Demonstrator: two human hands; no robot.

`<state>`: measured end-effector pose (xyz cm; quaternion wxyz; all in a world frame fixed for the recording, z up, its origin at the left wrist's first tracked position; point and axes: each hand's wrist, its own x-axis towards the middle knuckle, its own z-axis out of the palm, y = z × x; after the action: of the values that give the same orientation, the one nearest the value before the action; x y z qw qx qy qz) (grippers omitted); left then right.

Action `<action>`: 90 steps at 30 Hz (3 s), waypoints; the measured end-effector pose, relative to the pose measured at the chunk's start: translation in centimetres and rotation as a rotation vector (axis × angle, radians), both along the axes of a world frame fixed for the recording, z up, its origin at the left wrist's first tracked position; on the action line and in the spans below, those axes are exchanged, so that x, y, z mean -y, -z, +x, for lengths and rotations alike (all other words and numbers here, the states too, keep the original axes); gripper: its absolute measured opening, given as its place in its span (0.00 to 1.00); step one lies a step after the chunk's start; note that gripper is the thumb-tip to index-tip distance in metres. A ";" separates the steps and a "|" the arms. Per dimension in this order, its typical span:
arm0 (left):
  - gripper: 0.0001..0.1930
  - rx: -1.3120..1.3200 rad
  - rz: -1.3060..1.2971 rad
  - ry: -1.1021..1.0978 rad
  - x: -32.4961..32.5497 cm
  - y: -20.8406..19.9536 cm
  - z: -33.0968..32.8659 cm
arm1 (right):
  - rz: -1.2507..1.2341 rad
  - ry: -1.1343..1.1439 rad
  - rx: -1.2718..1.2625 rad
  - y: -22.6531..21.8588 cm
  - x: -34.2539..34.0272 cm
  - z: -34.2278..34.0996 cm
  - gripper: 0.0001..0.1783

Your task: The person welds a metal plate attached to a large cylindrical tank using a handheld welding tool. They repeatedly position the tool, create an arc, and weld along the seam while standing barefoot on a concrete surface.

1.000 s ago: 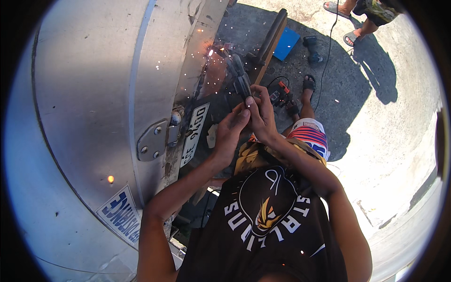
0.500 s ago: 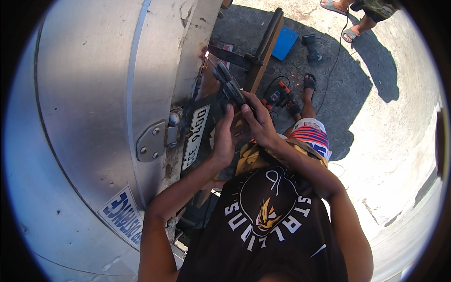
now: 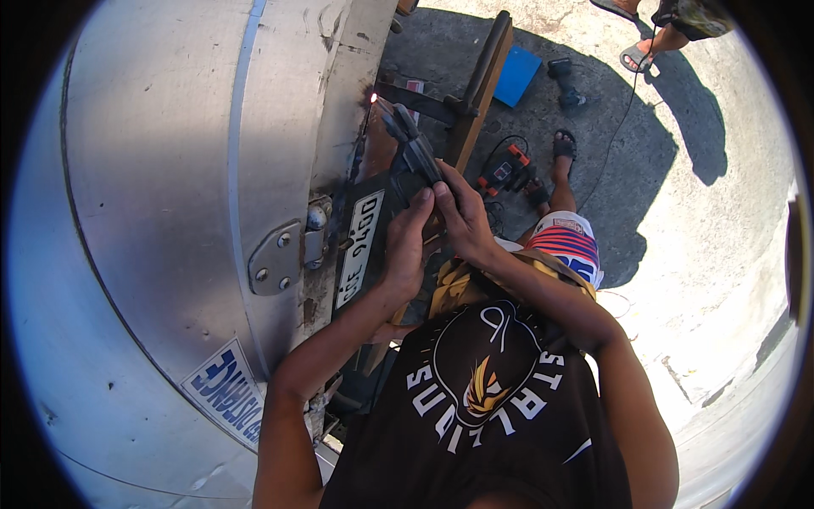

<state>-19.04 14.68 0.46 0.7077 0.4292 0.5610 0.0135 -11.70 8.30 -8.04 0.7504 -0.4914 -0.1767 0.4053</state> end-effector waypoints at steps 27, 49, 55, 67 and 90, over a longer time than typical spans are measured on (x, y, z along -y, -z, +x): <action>0.25 -0.073 0.046 0.063 -0.3 0.8 -0.9 | 0.209 -0.169 -0.482 0.7 -0.1 1.0 0.27; 0.27 0.185 0.030 0.112 0.8 1.0 -0.6 | 0.027 0.050 0.128 0.4 0.7 0.2 0.23; 0.27 0.121 0.031 0.074 0.8 1.3 -0.6 | -0.005 0.118 0.137 0.4 0.3 0.0 0.24; 0.26 0.091 -0.026 -0.033 0.5 1.3 -0.5 | -0.013 0.133 0.126 0.8 -0.6 -0.3 0.24; 0.18 -0.011 0.057 0.028 0.9 1.1 -0.8 | 0.235 -0.199 -0.758 0.8 0.1 1.9 0.22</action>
<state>-19.81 13.78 -0.66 0.6923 0.4568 0.5583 0.0172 -9.79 8.18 -8.88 0.7706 -0.1986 0.0206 0.6052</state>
